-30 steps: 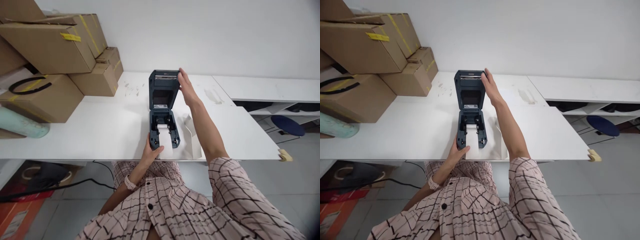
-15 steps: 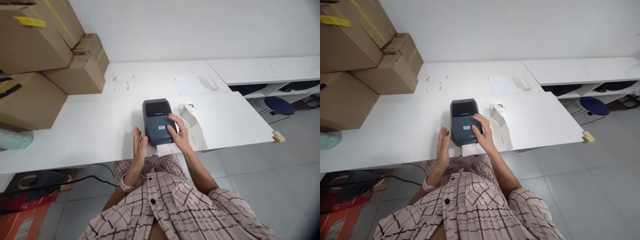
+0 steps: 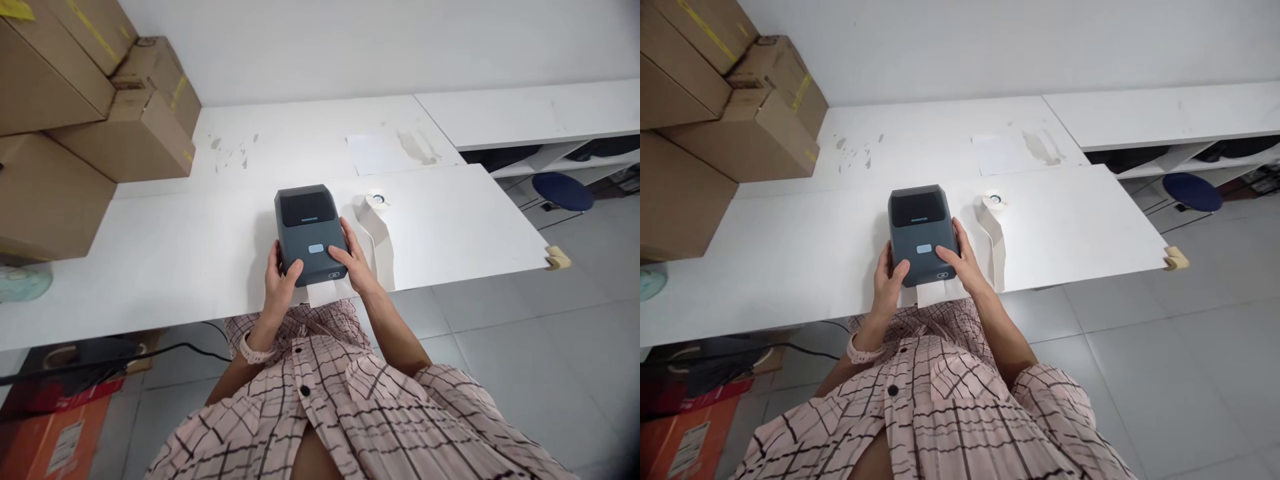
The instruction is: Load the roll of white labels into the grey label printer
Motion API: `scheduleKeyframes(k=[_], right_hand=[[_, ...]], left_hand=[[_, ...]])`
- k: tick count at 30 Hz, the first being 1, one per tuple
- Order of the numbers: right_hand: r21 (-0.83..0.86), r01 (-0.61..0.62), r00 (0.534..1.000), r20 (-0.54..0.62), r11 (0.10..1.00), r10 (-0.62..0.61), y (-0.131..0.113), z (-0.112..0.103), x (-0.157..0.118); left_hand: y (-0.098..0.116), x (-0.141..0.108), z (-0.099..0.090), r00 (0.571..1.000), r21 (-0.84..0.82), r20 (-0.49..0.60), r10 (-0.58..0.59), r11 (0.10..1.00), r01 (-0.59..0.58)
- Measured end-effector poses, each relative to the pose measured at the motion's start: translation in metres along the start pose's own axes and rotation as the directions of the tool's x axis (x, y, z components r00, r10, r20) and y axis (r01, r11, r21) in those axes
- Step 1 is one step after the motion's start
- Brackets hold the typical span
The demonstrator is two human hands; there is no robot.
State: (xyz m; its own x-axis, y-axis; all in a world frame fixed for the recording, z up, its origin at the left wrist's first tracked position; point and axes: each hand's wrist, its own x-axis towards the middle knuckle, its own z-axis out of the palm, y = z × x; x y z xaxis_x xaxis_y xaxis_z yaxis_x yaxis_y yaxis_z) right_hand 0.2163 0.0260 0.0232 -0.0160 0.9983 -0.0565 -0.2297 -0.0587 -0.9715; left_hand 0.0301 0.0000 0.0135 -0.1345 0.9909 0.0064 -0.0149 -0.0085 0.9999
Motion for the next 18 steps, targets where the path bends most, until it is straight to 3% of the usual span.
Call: scheduleKeyframes(k=[3, 4, 6, 7, 8, 11, 12, 14, 18], right_hand=[[0.020, 0.023, 1.000, -0.017, 1.000, -0.023, 0.005, 0.000, 0.001], [0.026, 0.029, 0.999, -0.024, 0.999, -0.028, 0.007, 0.001, 0.002], [0.031, 0.042, 0.998, -0.037, 0.999, -0.041, 0.009, 0.002, 0.002], [0.029, 0.049, 0.998, -0.041, 0.998, -0.048, 0.010, 0.002, 0.002], [0.025, 0.056, 0.998, -0.044, 0.998, -0.055, 0.010, 0.003, 0.002], [-0.003, 0.062, 0.997, -0.045, 0.998, -0.062, 0.010, 0.004, 0.001], [-0.020, 0.065, 0.997, -0.046, 0.998, -0.066, 0.009, 0.005, 0.000], [-0.058, 0.069, 0.996, -0.049, 0.996, -0.071, 0.006, 0.006, 0.000], [-0.170, 0.075, 0.996, -0.036, 0.983, -0.082, -0.008, 0.008, 0.002]], left_hand=[[-0.015, -0.033, -0.004, 0.944, 0.186, -0.276, 0.179, 0.974, -0.130], [-0.019, -0.044, -0.005, 0.932, 0.213, -0.312, 0.183, 0.970, -0.119], [-0.022, -0.059, -0.004, 0.991, 0.172, -0.130, 0.030, 0.985, -0.008], [-0.020, -0.062, -0.003, 0.997, 0.131, -0.003, -0.083, 0.988, 0.083], [-0.015, -0.062, 0.001, 0.969, 0.088, 0.135, -0.205, 0.977, 0.195], [0.005, -0.052, 0.012, 0.792, -0.030, 0.392, -0.469, 0.854, 0.520], [0.011, -0.048, 0.015, 0.753, -0.062, 0.426, -0.502, 0.814, 0.578], [0.019, -0.043, 0.018, 0.734, -0.090, 0.443, -0.515, 0.789, 0.608], [0.014, -0.046, 0.014, 0.802, 0.017, 0.386, -0.455, 0.873, 0.487]])
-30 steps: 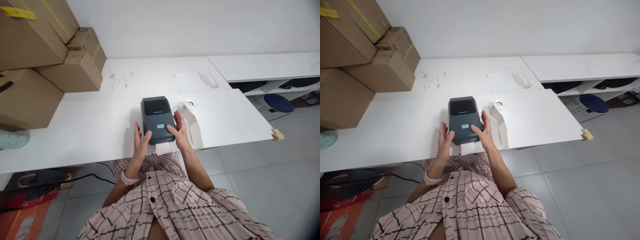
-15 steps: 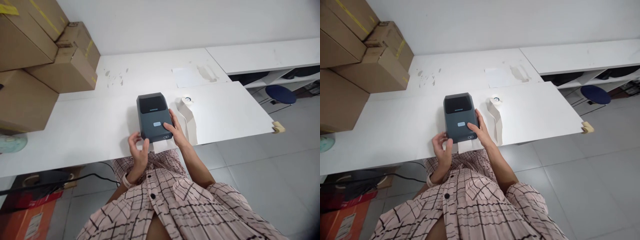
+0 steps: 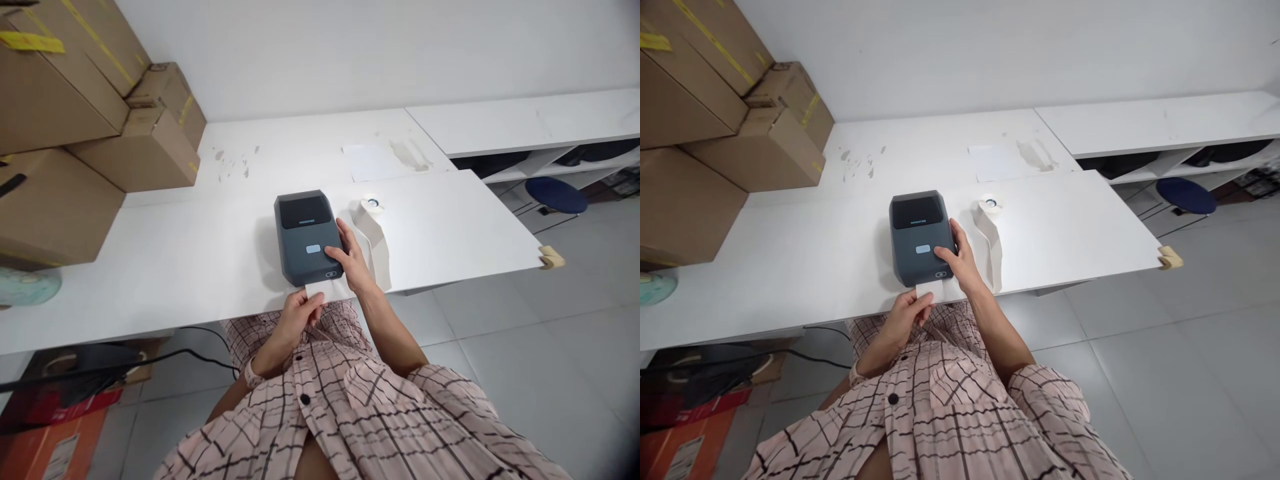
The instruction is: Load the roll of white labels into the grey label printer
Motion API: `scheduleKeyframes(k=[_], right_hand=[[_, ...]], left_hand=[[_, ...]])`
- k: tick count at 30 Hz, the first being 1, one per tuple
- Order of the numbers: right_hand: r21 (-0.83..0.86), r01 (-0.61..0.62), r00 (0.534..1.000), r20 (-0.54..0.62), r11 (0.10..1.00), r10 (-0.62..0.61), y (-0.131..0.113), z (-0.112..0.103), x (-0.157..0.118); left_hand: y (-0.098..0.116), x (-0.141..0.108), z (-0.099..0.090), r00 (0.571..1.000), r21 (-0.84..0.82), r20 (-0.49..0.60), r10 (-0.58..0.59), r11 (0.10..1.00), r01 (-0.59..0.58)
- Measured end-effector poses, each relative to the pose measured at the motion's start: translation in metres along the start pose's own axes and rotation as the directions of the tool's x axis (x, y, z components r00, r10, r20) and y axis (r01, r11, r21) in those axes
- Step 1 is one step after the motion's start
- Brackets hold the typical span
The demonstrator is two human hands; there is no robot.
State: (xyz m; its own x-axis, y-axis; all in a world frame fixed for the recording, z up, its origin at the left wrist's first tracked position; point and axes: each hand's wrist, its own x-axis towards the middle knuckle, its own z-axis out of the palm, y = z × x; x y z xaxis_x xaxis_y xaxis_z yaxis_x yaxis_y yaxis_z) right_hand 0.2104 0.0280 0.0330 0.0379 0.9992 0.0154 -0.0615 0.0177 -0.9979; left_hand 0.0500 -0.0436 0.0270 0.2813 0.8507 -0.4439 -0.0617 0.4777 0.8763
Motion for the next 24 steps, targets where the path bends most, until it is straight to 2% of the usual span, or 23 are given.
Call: scheduleKeyframes(k=[3, 7, 15, 18, 19, 20, 21, 23, 24], right_hand=[[-0.080, -0.017, 0.999, 0.035, 0.997, 0.020, -0.013, 0.001, 0.004], [-0.058, -0.098, 0.994, 0.035, 0.993, 0.100, -0.022, 0.005, 0.009], [-0.058, -0.077, 0.997, -0.013, 0.995, 0.077, -0.022, 0.011, 0.011], [-0.033, -0.086, 0.996, -0.029, 0.996, 0.085, -0.024, 0.012, 0.011], [-0.025, -0.084, 0.996, -0.030, 0.996, 0.083, -0.025, 0.012, 0.011], [-0.020, -0.083, 0.996, -0.029, 0.996, 0.082, -0.024, 0.012, 0.011], [-0.017, -0.082, 0.996, -0.025, 0.996, 0.081, -0.024, 0.012, 0.012], [-0.026, -0.066, 0.998, -0.025, 0.998, 0.065, -0.020, 0.010, 0.012], [-0.036, -0.047, 0.999, -0.025, 0.998, 0.046, -0.017, 0.009, 0.011]], left_hand=[[-0.010, 0.001, -0.006, 0.998, 0.133, -0.021, 0.063, 0.989, -0.060], [-0.014, 0.004, -0.012, 0.995, 0.219, -0.017, 0.095, 0.972, -0.089], [-0.015, 0.007, -0.012, 0.994, 0.233, -0.013, 0.111, 0.967, -0.105], [-0.018, 0.001, -0.012, 0.983, 0.264, -0.047, 0.177, 0.951, -0.159], [-0.019, -0.002, -0.012, 0.968, 0.283, -0.101, 0.229, 0.940, -0.193], [-0.019, -0.005, -0.013, 0.936, 0.302, -0.186, 0.300, 0.924, -0.236], [-0.018, -0.008, -0.014, 0.879, 0.323, -0.291, 0.378, 0.904, -0.282], [-0.015, -0.010, -0.016, 0.730, 0.355, -0.469, 0.497, 0.863, -0.359], [-0.013, -0.009, -0.017, 0.694, 0.353, -0.504, 0.515, 0.856, -0.379]])
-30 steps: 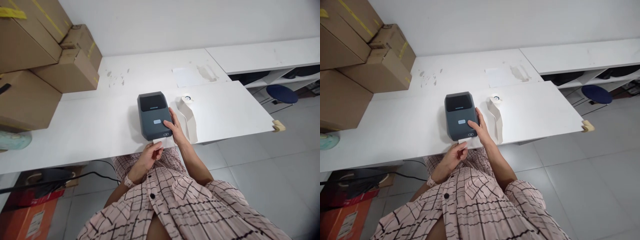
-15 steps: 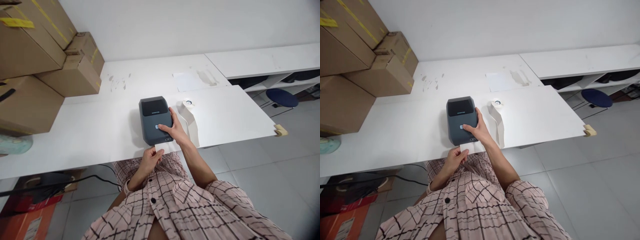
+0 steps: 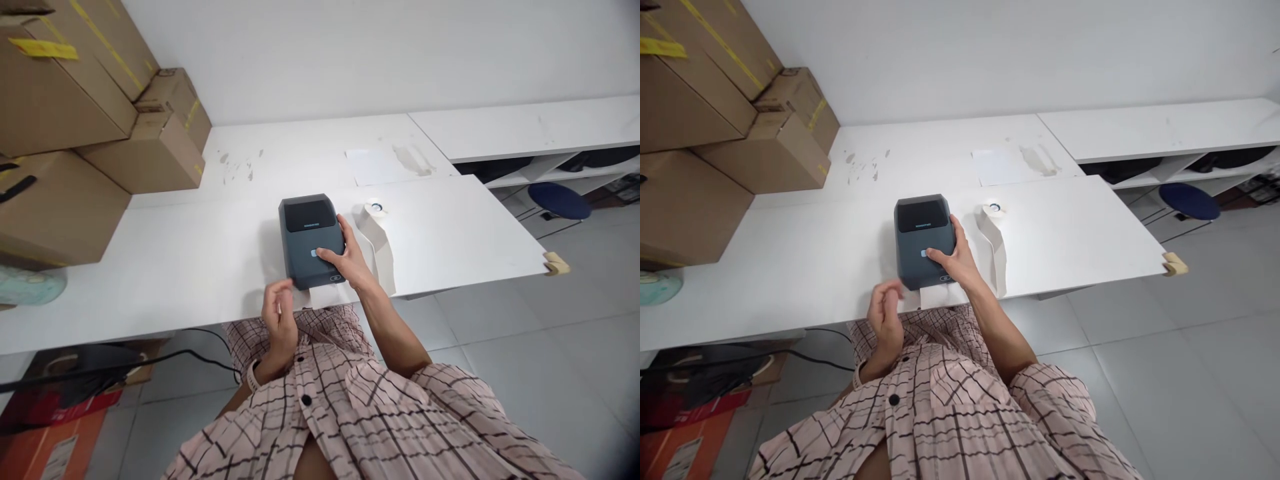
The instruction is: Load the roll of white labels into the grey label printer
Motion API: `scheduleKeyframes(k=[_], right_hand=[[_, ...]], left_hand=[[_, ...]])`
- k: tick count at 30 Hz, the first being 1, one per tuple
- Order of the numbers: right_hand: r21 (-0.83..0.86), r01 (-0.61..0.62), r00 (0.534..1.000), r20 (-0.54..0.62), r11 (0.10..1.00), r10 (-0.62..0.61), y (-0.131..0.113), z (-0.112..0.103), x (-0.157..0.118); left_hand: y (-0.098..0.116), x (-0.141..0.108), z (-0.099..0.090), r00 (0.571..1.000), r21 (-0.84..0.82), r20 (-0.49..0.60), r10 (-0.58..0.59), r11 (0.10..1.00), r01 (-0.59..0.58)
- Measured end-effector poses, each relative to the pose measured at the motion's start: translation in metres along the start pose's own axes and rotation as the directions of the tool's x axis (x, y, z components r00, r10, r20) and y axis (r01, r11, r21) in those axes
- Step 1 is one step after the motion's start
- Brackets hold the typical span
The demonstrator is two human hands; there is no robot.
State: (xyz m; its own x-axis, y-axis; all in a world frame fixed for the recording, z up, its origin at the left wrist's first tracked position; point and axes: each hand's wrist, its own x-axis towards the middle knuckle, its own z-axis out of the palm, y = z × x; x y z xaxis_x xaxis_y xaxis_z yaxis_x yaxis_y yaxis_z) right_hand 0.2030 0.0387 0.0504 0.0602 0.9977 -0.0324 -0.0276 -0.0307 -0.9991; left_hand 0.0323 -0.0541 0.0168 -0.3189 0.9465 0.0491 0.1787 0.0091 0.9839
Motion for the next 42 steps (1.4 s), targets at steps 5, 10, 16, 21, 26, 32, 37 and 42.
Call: scheduleKeyframes(k=[5, 10, 16, 21, 26, 32, 37, 42], right_hand=[[0.003, 0.065, 0.998, 0.008, 0.998, -0.065, 0.025, -0.009, -0.016], [0.052, 0.108, 0.994, -0.034, 0.993, -0.106, 0.042, -0.011, -0.033], [0.033, 0.250, 0.968, -0.033, 0.968, -0.249, 0.015, -0.018, -0.018], [0.076, 0.295, 0.953, 0.045, 0.953, -0.299, -0.018, -0.025, 0.027], [-0.012, 0.328, 0.942, 0.081, 0.945, -0.326, -0.041, -0.012, 0.083], [-0.463, 0.471, 0.875, 0.139, 0.751, -0.464, -0.042, 0.010, 0.096], [-0.821, 0.522, 0.853, 0.512, 0.230, -0.105, -0.024, 0.032, 0.075], [-0.763, 0.611, 0.764, 0.638, 0.209, 0.096, -0.022, 0.035, 0.067]], left_hand=[[-0.004, 0.016, 0.009, 0.970, -0.113, 0.221, -0.105, 0.985, 0.132], [-0.011, 0.017, 0.014, 0.979, -0.095, 0.198, -0.047, 0.993, 0.067], [0.013, 0.018, 0.024, 0.950, -0.094, 0.189, 0.249, 0.967, -0.235], [0.027, 0.057, 0.023, 0.952, -0.082, -0.048, 0.304, 0.948, -0.307], [0.018, 0.119, 0.024, 0.988, 0.045, 0.153, 0.033, 0.998, -0.041], [0.016, 0.147, 0.037, 0.973, 0.092, 0.232, 0.016, 0.995, -0.038], [0.012, 0.145, 0.040, 0.973, 0.225, 0.231, 0.012, 0.972, -0.065], [0.005, 0.145, 0.040, 0.974, 0.192, 0.224, 0.024, 0.979, -0.068]])
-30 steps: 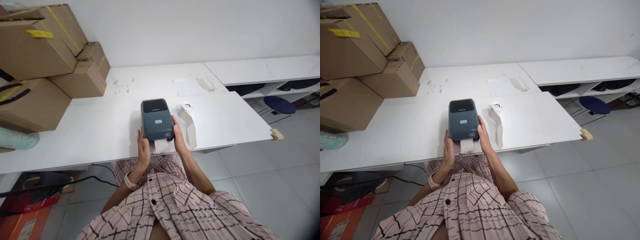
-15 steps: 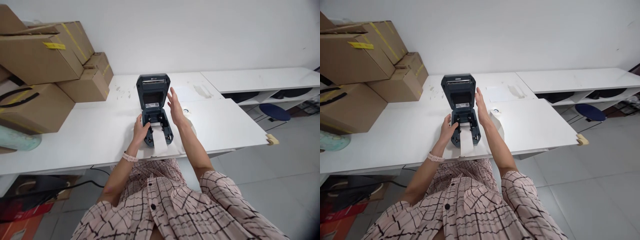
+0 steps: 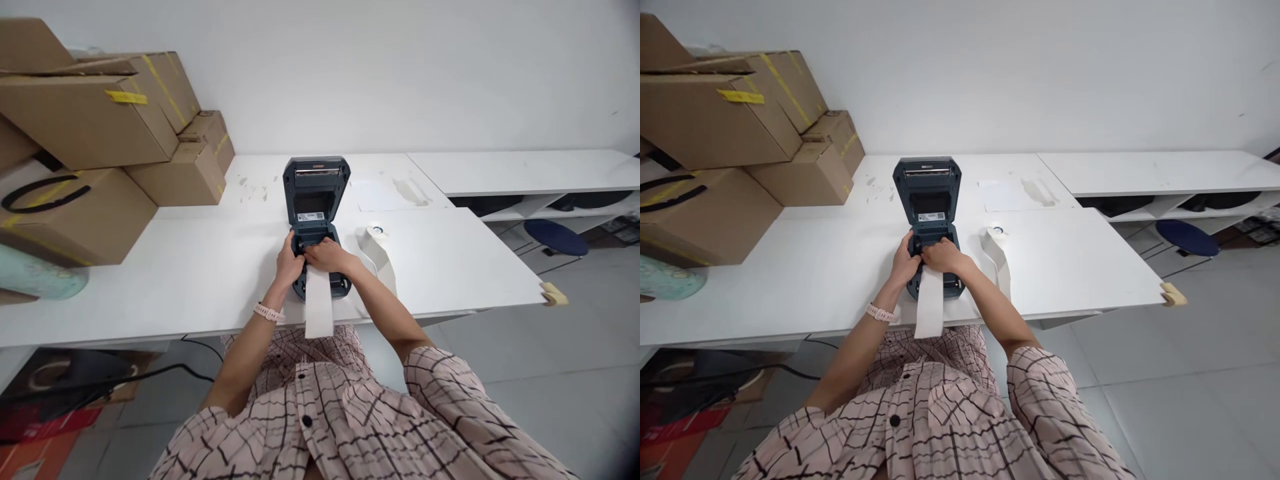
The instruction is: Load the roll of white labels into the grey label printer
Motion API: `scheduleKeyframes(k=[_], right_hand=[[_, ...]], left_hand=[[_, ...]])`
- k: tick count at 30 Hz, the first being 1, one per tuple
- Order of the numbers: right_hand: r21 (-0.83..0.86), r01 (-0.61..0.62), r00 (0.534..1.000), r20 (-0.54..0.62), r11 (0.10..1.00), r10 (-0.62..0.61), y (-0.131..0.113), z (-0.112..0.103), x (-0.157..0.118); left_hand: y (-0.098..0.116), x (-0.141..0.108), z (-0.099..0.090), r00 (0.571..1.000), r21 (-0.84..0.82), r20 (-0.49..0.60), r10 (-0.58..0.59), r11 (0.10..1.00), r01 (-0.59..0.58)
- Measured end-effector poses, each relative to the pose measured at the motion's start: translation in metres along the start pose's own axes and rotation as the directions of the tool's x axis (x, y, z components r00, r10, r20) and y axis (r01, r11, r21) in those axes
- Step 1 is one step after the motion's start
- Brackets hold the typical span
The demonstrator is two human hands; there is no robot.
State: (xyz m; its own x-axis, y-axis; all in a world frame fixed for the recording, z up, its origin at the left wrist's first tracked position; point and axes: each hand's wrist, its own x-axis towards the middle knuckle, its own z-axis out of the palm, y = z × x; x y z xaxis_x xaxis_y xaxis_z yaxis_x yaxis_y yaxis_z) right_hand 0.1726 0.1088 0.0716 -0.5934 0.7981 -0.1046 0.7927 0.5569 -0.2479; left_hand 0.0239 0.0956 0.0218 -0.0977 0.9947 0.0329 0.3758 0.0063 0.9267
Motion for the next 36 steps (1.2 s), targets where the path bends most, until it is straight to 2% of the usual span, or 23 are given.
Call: scheduleKeyframes(k=[2, 4, 6, 7, 9, 12, 15, 17, 21, 23, 25, 31, 34, 36], right_hand=[[0.024, 0.061, 0.997, 0.044, 0.998, -0.062, 0.006, -0.008, -0.010], [0.137, 0.158, 0.985, 0.043, 0.978, -0.165, 0.016, -0.019, -0.022], [0.305, 0.244, 0.969, -0.042, 0.921, -0.243, 0.028, -0.031, -0.031], [0.375, 0.267, 0.964, -0.106, 0.888, -0.244, 0.034, -0.036, -0.034], [0.452, 0.248, 0.961, -0.226, 0.857, -0.159, 0.046, -0.046, -0.038], [0.527, 0.206, 0.945, -0.325, 0.825, -0.028, 0.062, -0.060, -0.045], [0.598, 0.262, 0.921, -0.391, 0.758, -0.010, 0.077, -0.071, -0.060], [0.606, 0.249, 0.924, -0.383, 0.755, 0.002, 0.090, -0.076, -0.069], [0.530, 0.041, 0.973, -0.213, 0.847, 0.087, 0.123, -0.071, -0.061], [0.459, -0.066, 0.978, -0.148, 0.886, 0.150, 0.137, -0.063, -0.047], [0.397, -0.128, 0.972, -0.132, 0.909, 0.194, 0.146, -0.053, -0.030], [0.361, -0.135, 0.968, -0.152, 0.923, 0.201, 0.155, -0.028, 0.002], [0.423, -0.100, 0.971, -0.155, 0.900, 0.181, 0.160, -0.026, 0.000], [0.487, -0.058, 0.972, -0.172, 0.871, 0.161, 0.168, -0.031, -0.010]], left_hand=[[-0.001, 0.000, 0.000, 1.000, 0.004, 0.000, 0.006, 1.000, -0.006], [-0.001, -0.001, 0.000, 1.000, 0.011, 0.006, 0.005, 1.000, -0.005], [0.000, -0.002, -0.001, 1.000, 0.018, 0.013, 0.008, 1.000, -0.009], [0.001, -0.002, -0.001, 1.000, 0.021, 0.016, 0.008, 1.000, -0.008], [0.001, -0.002, -0.002, 1.000, 0.016, 0.023, 0.006, 1.000, -0.006], [0.000, -0.002, -0.001, 1.000, -0.015, 0.023, -0.005, 1.000, 0.005], [-0.004, -0.002, 0.001, 1.000, -0.043, 0.002, -0.013, 0.999, 0.013], [-0.005, -0.002, 0.001, 1.000, -0.058, 0.013, -0.026, 0.998, 0.027], [-0.007, -0.003, 0.001, 0.999, -0.063, 0.028, -0.036, 0.997, 0.038], [-0.009, -0.002, 0.001, 1.000, -0.084, 0.011, -0.009, 0.996, 0.010], [-0.012, 0.000, 0.002, 1.000, -0.121, 0.006, 0.011, 0.993, -0.010], [-0.017, 0.002, 0.004, 1.000, -0.141, 0.010, -0.021, 0.990, 0.022], [-0.018, 0.002, 0.004, 1.000, -0.142, 0.001, -0.018, 0.990, 0.018], [-0.019, 0.003, 0.004, 1.000, -0.141, -0.002, -0.014, 0.990, 0.014]])
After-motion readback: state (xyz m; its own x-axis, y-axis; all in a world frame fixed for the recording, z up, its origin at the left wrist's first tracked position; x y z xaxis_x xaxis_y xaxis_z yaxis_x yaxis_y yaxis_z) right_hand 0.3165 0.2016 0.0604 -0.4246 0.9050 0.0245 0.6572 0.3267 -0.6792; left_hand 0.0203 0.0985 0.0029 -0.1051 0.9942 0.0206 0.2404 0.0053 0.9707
